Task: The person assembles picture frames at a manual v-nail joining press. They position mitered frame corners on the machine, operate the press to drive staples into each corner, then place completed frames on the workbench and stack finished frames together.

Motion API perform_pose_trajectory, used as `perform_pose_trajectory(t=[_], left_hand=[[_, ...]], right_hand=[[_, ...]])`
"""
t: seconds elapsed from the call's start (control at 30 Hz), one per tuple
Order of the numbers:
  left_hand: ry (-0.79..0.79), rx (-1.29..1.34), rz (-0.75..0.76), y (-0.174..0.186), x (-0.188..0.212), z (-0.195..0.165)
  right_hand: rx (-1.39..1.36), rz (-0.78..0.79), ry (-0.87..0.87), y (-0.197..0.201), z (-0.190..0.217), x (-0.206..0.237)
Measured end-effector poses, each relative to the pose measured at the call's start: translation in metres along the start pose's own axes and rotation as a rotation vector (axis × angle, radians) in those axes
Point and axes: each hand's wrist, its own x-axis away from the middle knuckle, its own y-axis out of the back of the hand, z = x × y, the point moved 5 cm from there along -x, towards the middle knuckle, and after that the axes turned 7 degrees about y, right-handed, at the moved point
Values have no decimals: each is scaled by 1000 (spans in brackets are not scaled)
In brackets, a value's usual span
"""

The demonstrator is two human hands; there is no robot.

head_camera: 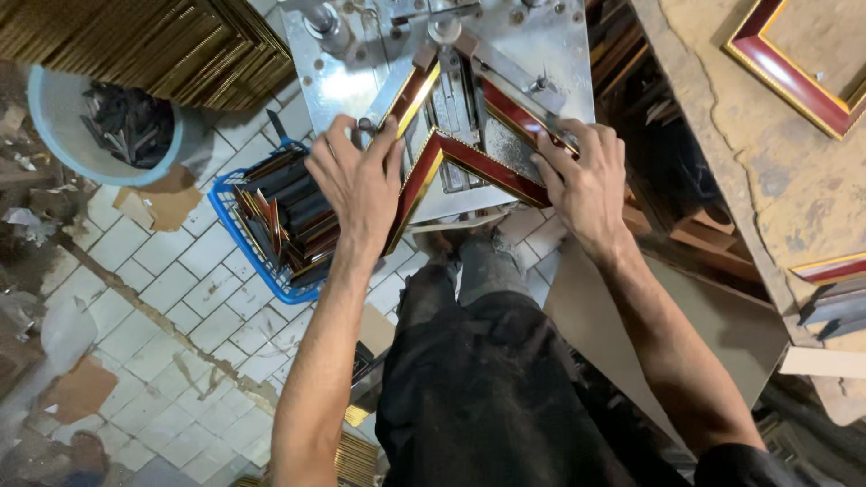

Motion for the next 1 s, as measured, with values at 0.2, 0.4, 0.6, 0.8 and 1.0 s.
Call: perform_pose_trajectory(t=[0.2,0.4,0.6,0.8,1.0], left_hand=[[26,81,57,-21,-19,1],[25,44,59,-31,-12,5],[24,54,4,-29,-17,5],[60,112,20,-28,-13,5],[73,31,-30,-10,-38,-8]], right_hand=[[-21,-26,-6,-34,-9,-49],[65,-62,53,-49,-4,-65],[11,-85,29,-47,-6,-59],[-63,-97,-2,-52,-10,-58],[48,-123,10,-42,-1,-77]])
